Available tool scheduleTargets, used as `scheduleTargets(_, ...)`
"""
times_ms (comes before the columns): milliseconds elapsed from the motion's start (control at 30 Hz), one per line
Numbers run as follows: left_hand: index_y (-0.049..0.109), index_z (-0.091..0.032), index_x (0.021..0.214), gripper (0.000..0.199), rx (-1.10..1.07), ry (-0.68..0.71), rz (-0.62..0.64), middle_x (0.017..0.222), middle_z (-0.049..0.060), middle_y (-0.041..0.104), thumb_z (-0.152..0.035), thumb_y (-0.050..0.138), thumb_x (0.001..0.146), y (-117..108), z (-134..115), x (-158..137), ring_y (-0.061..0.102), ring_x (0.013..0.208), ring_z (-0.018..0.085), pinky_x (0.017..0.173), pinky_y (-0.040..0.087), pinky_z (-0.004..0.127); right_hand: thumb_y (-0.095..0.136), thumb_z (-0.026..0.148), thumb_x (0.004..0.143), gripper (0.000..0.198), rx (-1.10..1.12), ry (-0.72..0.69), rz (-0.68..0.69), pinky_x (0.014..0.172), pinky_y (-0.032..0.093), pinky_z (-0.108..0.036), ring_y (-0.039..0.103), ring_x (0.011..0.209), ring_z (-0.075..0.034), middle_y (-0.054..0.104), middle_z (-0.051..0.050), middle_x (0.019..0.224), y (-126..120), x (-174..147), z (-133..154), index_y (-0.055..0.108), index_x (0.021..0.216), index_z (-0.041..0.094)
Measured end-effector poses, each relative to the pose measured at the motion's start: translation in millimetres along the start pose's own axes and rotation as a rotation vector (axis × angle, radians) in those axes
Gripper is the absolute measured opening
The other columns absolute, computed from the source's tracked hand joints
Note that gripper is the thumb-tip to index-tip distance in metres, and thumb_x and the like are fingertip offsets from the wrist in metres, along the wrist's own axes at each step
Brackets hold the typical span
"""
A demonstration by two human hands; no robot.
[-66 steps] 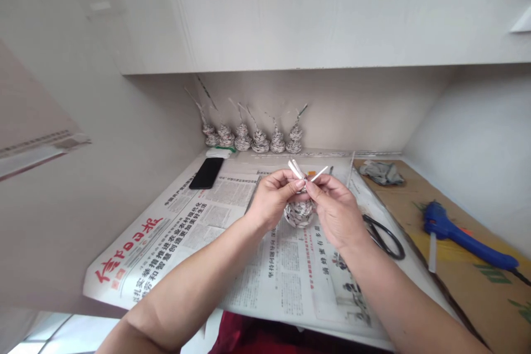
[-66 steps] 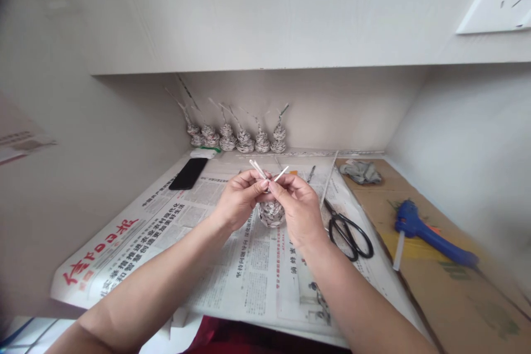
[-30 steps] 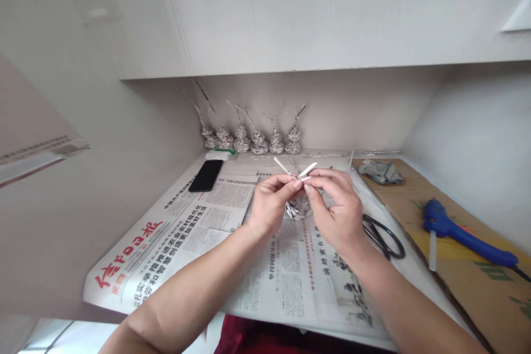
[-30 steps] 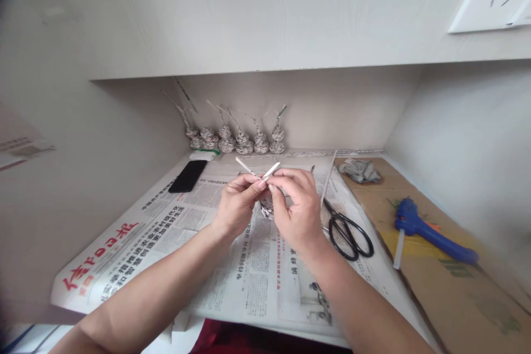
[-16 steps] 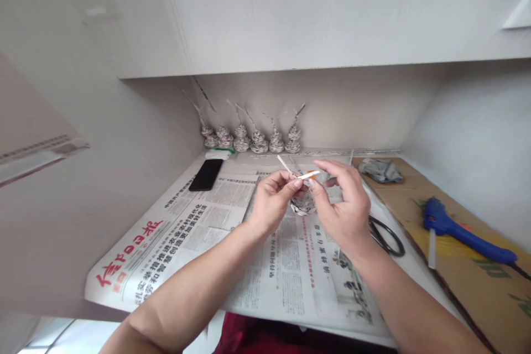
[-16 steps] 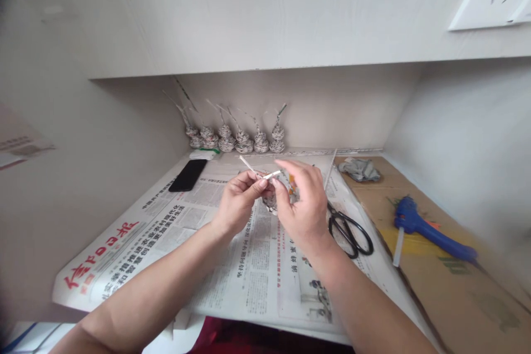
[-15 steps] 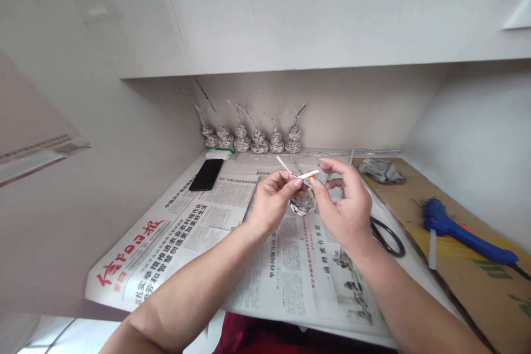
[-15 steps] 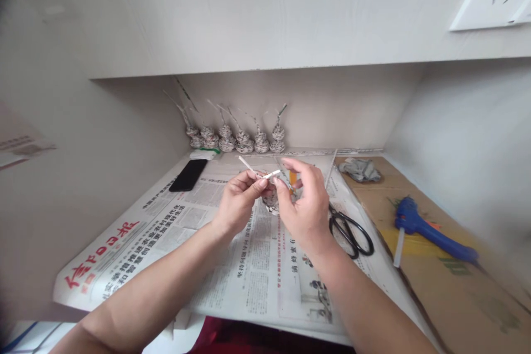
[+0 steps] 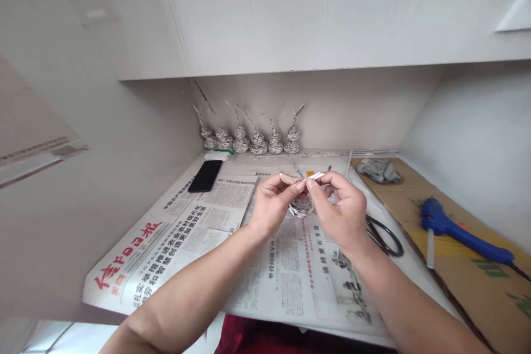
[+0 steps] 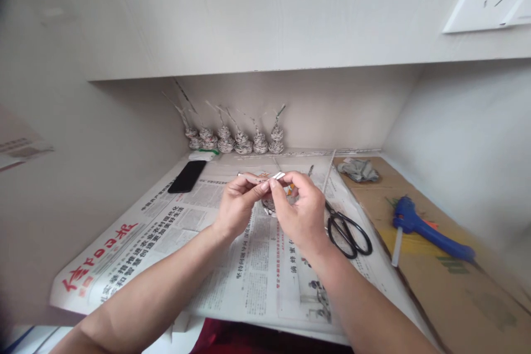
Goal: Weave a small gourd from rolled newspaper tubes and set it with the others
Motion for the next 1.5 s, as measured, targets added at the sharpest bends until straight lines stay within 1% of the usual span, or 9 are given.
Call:
scheduleTargets(100,0.066,-0.014,0.071,0.029,-0.032,-0.050,0.028,0.071,0.001,0.070,-0.035,0.087,0.069,0.9,2.3,0.8,0.067,0.069,0.012,0.071,0.058,0.027,0.064,0.033,0.090,0.012,0.023,-0.024,-0.012,0.069,0.046,-0.032,0.056,0.070,-0.016,0.070,-0.002,0.084,-0.8,-0.4,0.3,0.065,0.084,0.023)
scheduleTargets(233,0.063,-0.015,0.069,0.033,-0.084,-0.137,0.036,0.070,0.000,0.070,-0.035,0.089,0.065,1.3,4.3,2.1,0.067,0.066,0.012,0.071,0.059,0.028,0.066,0.025,0.089,0.005,-0.030,-0.228,-0.044,0.074,0.046,-0.033,0.058,0.079,-0.018,0.066,-0.002,0.084,-5.1,-2.0,15.2,0.064,0.085,0.024)
scheduleTargets(300,0.064,-0.015,0.070,0.034,-0.080,-0.163,0.036,0.071,0.000,0.071,-0.035,0.089,0.064,1.2,4.0,2.4,0.067,0.065,0.012,0.070,0.060,0.028,0.066,0.024,0.089,0.005,-0.039,-0.271,-0.044,0.074,0.046,-0.034,0.058,0.079,-0.018,0.065,-0.002,0.083,-5.7,-1.8,17.0,0.064,0.085,0.025)
scheduleTargets(533,0.064,-0.014,0.072,0.032,-0.043,-0.089,0.012,0.073,0.003,0.073,-0.036,0.087,0.068,-1.6,-0.6,1.0,0.070,0.067,0.014,0.068,0.060,0.027,0.062,0.035,0.093,0.014,0.238,0.014,0.106,0.074,0.051,-0.032,0.065,0.078,-0.018,0.071,-0.001,0.085,7.7,4.9,-8.4,0.069,0.090,0.024)
scheduleTargets(733,0.066,-0.014,0.073,0.028,-0.001,-0.034,0.001,0.074,0.003,0.073,-0.034,0.085,0.071,-0.9,0.6,-0.5,0.069,0.065,0.012,0.067,0.061,0.027,0.069,0.038,0.088,0.017,0.251,0.116,0.061,0.064,0.049,-0.029,0.063,0.068,-0.016,0.072,-0.002,0.078,5.7,2.7,-12.8,0.071,0.084,0.022)
scheduleTargets(933,0.067,-0.014,0.073,0.026,-0.006,0.020,-0.037,0.073,0.001,0.072,-0.032,0.086,0.071,-2.0,-2.5,-0.1,0.068,0.067,0.012,0.068,0.061,0.026,0.068,0.033,0.088,0.012,0.193,0.057,0.082,0.071,0.051,-0.031,0.064,0.077,-0.018,0.073,-0.004,0.089,5.6,-0.5,-5.4,0.072,0.089,0.022)
scheduleTargets(1133,0.069,-0.014,0.074,0.025,0.023,0.044,-0.038,0.077,0.002,0.074,-0.031,0.086,0.070,-1.5,-3.1,-0.1,0.070,0.071,0.012,0.072,0.061,0.027,0.068,0.035,0.087,0.014,0.112,0.096,0.012,0.060,0.048,-0.029,0.059,0.065,-0.015,0.071,-0.002,0.079,2.3,-0.6,-7.1,0.071,0.084,0.022)
scheduleTargets(1300,0.068,-0.012,0.072,0.026,0.008,0.024,-0.022,0.072,0.002,0.072,-0.031,0.087,0.069,-0.7,-4.3,-0.2,0.067,0.065,0.011,0.068,0.060,0.024,0.067,0.030,0.086,0.010,0.100,0.104,-0.007,0.057,0.047,-0.027,0.055,0.061,-0.013,0.071,-0.001,0.079,1.7,-2.0,-5.5,0.071,0.084,0.021)
scheduleTargets(1500,0.068,-0.013,0.076,0.027,-0.082,-0.065,0.002,0.074,0.001,0.071,-0.032,0.085,0.071,0.6,-1.5,-0.3,0.068,0.070,0.012,0.070,0.062,0.029,0.068,0.029,0.086,0.008,0.176,0.074,-0.024,0.064,0.051,-0.028,0.063,0.072,-0.016,0.073,-0.003,0.088,2.6,-2.3,-6.3,0.070,0.085,0.022)
Point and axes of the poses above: each hand's wrist, its own x-axis towards the middle knuckle, its own y-axis out of the palm, z = x × y, the point moved 7 cm from there along x, towards the middle knuckle
